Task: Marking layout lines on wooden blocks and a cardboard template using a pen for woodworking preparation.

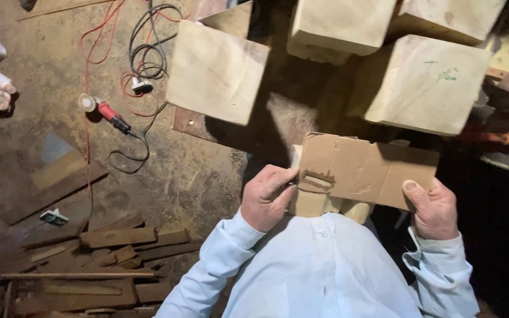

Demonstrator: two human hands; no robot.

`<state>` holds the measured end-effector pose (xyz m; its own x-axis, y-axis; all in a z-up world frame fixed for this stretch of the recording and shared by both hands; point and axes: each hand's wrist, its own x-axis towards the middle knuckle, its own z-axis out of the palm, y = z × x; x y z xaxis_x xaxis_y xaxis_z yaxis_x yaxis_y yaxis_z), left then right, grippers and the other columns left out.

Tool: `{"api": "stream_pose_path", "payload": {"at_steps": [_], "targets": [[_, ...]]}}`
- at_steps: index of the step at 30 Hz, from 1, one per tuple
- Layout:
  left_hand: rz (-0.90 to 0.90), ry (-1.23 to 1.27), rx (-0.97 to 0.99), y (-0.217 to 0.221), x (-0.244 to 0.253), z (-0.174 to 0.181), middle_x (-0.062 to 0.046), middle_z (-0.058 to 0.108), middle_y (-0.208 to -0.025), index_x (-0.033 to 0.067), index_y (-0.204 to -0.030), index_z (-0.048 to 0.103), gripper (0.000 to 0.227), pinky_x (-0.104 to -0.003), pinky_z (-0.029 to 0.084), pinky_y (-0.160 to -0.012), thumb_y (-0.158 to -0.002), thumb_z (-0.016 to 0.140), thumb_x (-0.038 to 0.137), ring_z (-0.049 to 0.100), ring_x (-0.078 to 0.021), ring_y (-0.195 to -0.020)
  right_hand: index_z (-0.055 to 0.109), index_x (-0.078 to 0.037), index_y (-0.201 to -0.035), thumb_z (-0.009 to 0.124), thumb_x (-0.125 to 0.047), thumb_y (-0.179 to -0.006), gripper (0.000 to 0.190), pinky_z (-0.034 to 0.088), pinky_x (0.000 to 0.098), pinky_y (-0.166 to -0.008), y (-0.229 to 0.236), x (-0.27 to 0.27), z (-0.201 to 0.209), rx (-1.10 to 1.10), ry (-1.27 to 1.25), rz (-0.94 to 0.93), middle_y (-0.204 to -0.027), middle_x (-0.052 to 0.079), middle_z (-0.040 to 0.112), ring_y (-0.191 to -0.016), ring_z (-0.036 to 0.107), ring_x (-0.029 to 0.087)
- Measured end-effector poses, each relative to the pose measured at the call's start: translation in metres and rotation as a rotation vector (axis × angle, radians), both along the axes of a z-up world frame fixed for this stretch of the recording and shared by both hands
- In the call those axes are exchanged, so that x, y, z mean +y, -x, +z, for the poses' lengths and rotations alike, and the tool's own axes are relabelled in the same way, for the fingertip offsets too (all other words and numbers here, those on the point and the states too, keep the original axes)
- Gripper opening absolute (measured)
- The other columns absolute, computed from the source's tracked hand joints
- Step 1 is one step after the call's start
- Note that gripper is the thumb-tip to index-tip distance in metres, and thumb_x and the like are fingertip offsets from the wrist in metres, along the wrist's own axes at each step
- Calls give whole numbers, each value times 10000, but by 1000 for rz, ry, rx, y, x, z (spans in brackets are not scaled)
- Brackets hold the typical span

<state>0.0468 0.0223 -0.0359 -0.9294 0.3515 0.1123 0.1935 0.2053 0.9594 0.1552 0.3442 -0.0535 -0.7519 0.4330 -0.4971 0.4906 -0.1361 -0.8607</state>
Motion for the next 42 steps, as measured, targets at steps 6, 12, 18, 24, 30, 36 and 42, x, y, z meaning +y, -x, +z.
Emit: {"api": "stream_pose_path", "payload": {"at_steps": [6, 12, 18, 24, 30, 36, 42], "targets": [[25, -50, -15, -4, 1, -5, -136, 687, -1093, 34, -1274, 670, 321, -323, 591, -826, -956, 687, -5, 693, -255, -936, 630, 23, -1301, 631, -161, -1035, 324, 587, 348, -942, -10, 9, -10, -43, -103, 10, -1210, 129, 678, -1055, 666, 224], [53, -75, -32, -3, 3, 2, -138, 683, -1079, 11, -1237, 677, 282, -296, 582, -762, -955, 674, -3, 692, -236, -892, 627, -3, -1272, 650, -186, -1033, 302, 599, 359, -950, -10, 10, -10, -31, -116, -6, -1209, 113, 677, -1073, 673, 218], [62, -38, 7, -1, 6, 6, -162, 683, -1060, -21, -1198, 682, 287, -310, 595, -783, -919, 703, 43, 697, -253, -876, 613, 7, -1327, 634, -186, -1033, 352, 585, 358, -982, -8, 7, -6, -27, -140, -14, -1234, 107, 666, -1103, 661, 218], [78, -35, 20, -1, 8, 4, -134, 673, -1022, -12, -1160, 691, 213, -300, 575, -786, -954, 710, 40, 668, -239, -869, 605, 11, -1324, 644, -196, -1014, 376, 601, 406, -987, -10, 9, -10, 11, -57, -33, -1256, 136, 668, -1117, 674, 257], [100, -26, 26, -1, 9, 5, -123, 676, -990, -12, -1147, 699, 212, -297, 567, -753, -938, 721, 14, 657, -230, -834, 614, 4, -1326, 634, -183, -1028, 352, 586, 371, -1005, -6, 7, -4, -7, -108, 2, -1257, 124, 665, -1120, 664, 243], [100, -59, -12, 2, 10, 5, -147, 701, -991, -10, -1149, 710, 213, -320, 576, -752, -939, 714, 24, 679, -248, -839, 621, 11, -1311, 640, -192, -1009, 365, 603, 366, -934, -4, 4, -2, -38, -80, -13, -1204, 127, 678, -1057, 681, 245], [102, -48, -10, 4, 11, 9, -126, 715, -993, 11, -1166, 708, 238, -300, 595, -769, -928, 715, -3, 679, -234, -860, 621, 23, -1304, 629, -150, -1000, 350, 610, 391, -955, -1, 2, -1, -16, -29, -34, -1223, 158, 683, -1082, 688, 275]]}}
